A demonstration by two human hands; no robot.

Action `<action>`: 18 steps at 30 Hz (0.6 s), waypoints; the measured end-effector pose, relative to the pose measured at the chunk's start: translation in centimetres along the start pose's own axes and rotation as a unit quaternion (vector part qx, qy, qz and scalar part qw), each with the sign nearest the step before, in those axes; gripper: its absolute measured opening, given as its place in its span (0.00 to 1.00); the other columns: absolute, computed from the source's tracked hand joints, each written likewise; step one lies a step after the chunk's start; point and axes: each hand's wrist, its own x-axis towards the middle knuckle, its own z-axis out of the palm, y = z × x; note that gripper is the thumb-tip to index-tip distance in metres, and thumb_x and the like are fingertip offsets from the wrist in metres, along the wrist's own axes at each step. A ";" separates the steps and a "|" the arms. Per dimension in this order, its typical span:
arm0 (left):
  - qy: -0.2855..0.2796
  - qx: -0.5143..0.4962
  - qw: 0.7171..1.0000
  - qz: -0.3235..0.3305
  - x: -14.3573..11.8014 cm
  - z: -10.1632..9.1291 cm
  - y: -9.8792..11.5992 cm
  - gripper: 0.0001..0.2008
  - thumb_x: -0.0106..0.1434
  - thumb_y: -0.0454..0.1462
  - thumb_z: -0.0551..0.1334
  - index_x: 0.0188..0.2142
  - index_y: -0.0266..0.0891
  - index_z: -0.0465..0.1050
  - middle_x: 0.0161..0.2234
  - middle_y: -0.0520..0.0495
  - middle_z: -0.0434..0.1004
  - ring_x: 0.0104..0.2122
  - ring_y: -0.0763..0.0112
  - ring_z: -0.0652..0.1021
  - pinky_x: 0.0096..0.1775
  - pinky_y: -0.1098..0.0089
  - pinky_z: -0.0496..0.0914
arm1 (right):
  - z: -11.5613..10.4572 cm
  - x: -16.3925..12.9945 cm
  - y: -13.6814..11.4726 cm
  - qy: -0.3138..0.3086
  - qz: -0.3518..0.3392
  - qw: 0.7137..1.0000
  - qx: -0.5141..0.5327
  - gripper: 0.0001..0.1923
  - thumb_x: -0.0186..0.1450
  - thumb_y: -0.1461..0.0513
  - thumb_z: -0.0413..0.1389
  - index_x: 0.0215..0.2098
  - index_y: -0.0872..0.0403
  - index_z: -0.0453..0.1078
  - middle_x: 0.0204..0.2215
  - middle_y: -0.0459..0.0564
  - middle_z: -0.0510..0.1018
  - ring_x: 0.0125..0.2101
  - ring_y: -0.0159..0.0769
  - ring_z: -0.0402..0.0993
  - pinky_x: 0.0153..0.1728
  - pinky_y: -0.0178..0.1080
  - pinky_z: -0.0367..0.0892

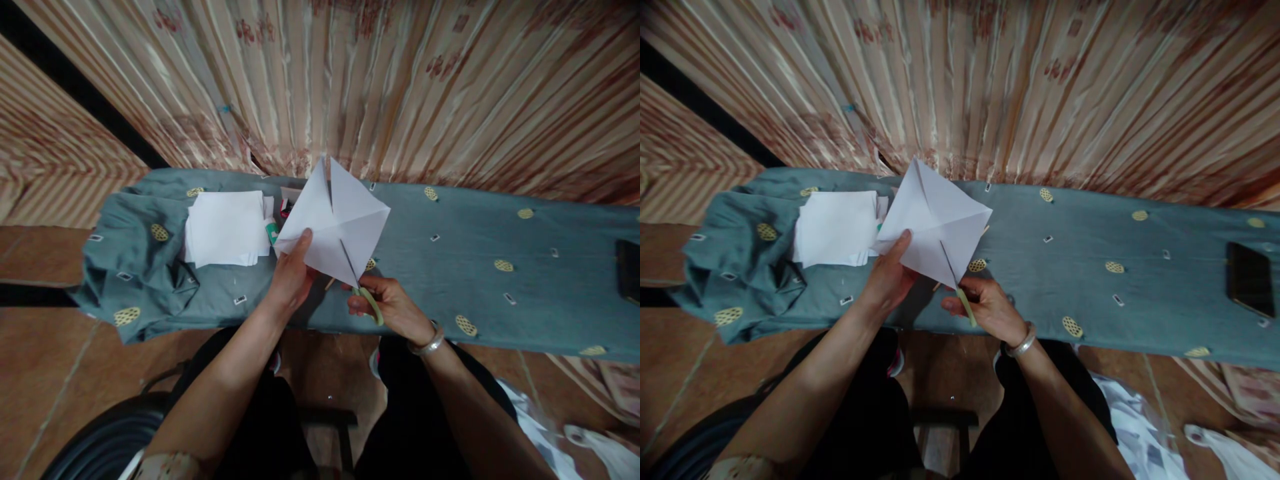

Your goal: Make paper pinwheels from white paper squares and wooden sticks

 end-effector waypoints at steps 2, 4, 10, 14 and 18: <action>0.000 0.000 1.000 0.001 0.0 0.0 0.0 0.08 0.61 0.36 0.63 0.40 0.36 0.73 0.37 0.47 0.79 0.35 0.70 0.79 0.41 0.68 0.75 | 0.0 0.0 0.0 -0.006 0.004 1.000 0.000 0.25 0.50 0.44 0.66 0.33 0.55 0.73 0.21 0.43 0.74 0.22 0.29 0.68 0.24 0.32 0.66; 0.003 0.000 1.000 -0.002 0.0 0.0 0.0 0.07 0.62 0.36 0.63 0.39 0.37 0.73 0.36 0.47 0.79 0.36 0.69 0.79 0.41 0.69 0.75 | -0.1 0.0 0.0 -0.009 0.006 1.000 0.001 0.26 0.50 0.44 0.66 0.34 0.55 0.74 0.22 0.43 0.74 0.22 0.29 0.68 0.24 0.33 0.67; 0.012 -0.002 1.000 -0.008 -0.1 0.1 0.0 0.09 0.60 0.35 0.65 0.41 0.37 0.74 0.36 0.49 0.79 0.33 0.71 0.79 0.41 0.69 0.75 | -0.2 0.0 0.2 -0.005 -0.003 1.000 -0.007 0.26 0.50 0.45 0.66 0.36 0.55 0.74 0.23 0.43 0.74 0.24 0.31 0.70 0.26 0.33 0.66; 0.010 -0.002 1.000 -0.006 -0.1 0.2 0.0 0.12 0.59 0.35 0.66 0.43 0.38 0.74 0.37 0.49 0.80 0.35 0.70 0.79 0.42 0.69 0.75 | -0.4 -0.1 -0.1 -0.015 -0.018 0.999 -0.035 0.24 0.51 0.45 0.66 0.34 0.56 0.73 0.24 0.44 0.75 0.24 0.30 0.69 0.26 0.33 0.63; 0.019 0.000 1.000 -0.002 0.0 0.2 0.0 0.11 0.59 0.34 0.66 0.42 0.39 0.74 0.37 0.49 0.80 0.36 0.70 0.80 0.41 0.71 0.75 | -0.6 -0.3 -0.4 -0.038 -0.019 0.998 -0.038 0.26 0.52 0.42 0.63 0.33 0.55 0.70 0.25 0.46 0.77 0.25 0.32 0.71 0.27 0.34 0.65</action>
